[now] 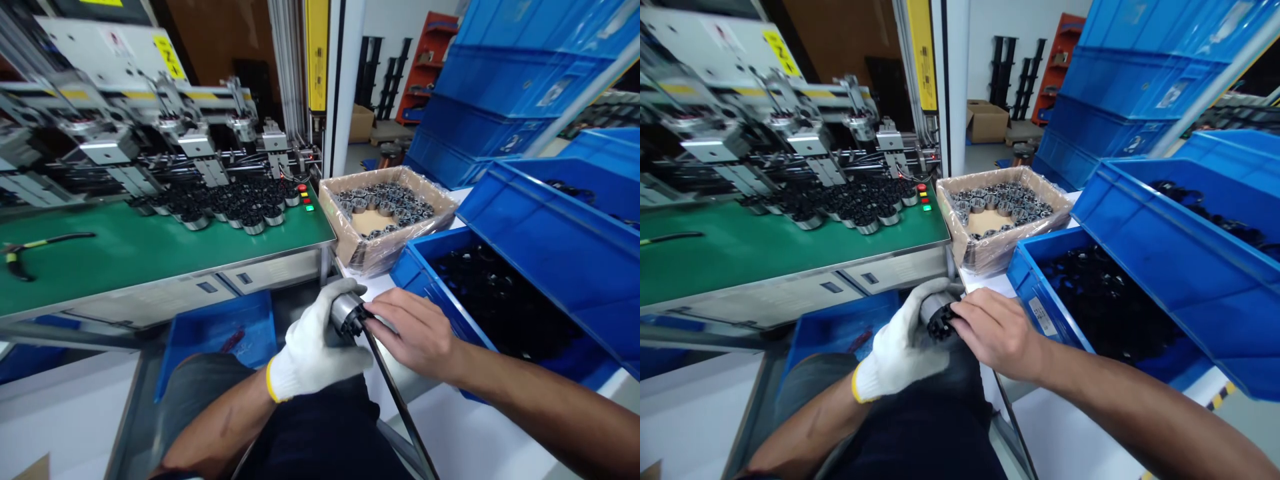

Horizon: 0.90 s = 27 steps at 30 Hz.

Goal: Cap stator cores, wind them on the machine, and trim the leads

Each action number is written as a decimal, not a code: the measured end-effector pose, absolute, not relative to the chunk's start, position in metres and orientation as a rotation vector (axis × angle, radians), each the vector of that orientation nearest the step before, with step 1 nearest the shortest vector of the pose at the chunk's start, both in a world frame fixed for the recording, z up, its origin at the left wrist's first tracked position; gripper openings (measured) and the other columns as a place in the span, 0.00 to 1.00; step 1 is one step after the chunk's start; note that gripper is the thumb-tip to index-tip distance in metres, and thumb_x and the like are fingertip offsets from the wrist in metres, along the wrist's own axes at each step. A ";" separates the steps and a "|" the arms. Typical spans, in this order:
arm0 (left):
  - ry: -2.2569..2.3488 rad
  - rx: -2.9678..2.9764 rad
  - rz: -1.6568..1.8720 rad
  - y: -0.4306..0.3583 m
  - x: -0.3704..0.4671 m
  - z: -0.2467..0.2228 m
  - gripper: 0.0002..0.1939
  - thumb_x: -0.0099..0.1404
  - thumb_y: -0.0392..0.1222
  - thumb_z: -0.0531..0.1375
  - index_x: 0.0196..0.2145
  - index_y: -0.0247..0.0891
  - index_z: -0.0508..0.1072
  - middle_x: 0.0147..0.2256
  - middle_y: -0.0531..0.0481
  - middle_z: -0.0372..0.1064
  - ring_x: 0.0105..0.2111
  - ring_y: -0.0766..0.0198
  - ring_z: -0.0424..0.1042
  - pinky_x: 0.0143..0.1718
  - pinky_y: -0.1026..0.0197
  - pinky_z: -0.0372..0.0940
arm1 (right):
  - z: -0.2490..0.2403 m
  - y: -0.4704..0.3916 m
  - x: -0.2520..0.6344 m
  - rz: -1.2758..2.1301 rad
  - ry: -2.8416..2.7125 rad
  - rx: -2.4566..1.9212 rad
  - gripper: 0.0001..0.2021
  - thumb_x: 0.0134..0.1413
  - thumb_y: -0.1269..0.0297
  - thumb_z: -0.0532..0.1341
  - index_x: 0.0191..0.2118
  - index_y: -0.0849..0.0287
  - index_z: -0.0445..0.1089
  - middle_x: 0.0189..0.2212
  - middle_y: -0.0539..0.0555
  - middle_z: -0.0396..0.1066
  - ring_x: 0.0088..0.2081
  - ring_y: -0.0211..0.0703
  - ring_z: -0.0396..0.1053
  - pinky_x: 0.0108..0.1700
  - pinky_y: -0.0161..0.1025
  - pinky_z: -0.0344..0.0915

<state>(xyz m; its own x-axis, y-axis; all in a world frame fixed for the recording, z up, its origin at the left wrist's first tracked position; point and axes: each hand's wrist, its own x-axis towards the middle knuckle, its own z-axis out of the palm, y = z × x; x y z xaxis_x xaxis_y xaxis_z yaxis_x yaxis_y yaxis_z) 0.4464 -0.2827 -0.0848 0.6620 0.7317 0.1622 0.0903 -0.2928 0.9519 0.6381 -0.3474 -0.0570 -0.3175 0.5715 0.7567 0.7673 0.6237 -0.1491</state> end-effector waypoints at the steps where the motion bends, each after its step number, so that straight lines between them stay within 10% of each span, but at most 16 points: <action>1: 0.725 1.761 0.699 -0.283 0.448 -0.081 0.39 0.51 0.35 0.68 0.61 0.46 0.67 0.53 0.48 0.75 0.51 0.52 0.76 0.56 0.54 0.72 | -0.057 -0.348 0.639 -0.325 -2.048 -1.042 0.08 0.59 0.79 0.65 0.44 0.67 0.72 0.33 0.59 0.76 0.36 0.43 0.74 0.40 0.39 0.75; 19: 0.775 1.865 0.639 -0.283 0.448 -0.094 0.30 0.62 0.45 0.64 0.61 0.46 0.66 0.52 0.49 0.76 0.47 0.57 0.78 0.51 0.56 0.72 | -0.056 -0.344 0.644 -0.220 -2.017 -1.213 0.09 0.65 0.68 0.64 0.32 0.59 0.67 0.27 0.50 0.72 0.29 0.37 0.72 0.32 0.34 0.68; 24: 0.563 1.659 0.621 -0.260 0.455 -0.106 0.25 0.73 0.47 0.49 0.64 0.44 0.65 0.54 0.45 0.75 0.50 0.57 0.77 0.51 0.56 0.73 | -0.033 -0.339 0.662 0.177 -1.984 -1.258 0.09 0.63 0.63 0.67 0.32 0.59 0.69 0.26 0.49 0.72 0.25 0.34 0.69 0.28 0.32 0.67; 27: 0.618 1.785 0.802 -0.251 0.485 -0.103 0.23 0.68 0.46 0.60 0.59 0.42 0.70 0.53 0.45 0.75 0.51 0.55 0.76 0.54 0.54 0.72 | -0.024 -0.339 0.666 0.044 -1.809 -1.231 0.05 0.61 0.67 0.67 0.35 0.60 0.71 0.29 0.51 0.73 0.29 0.36 0.71 0.32 0.33 0.70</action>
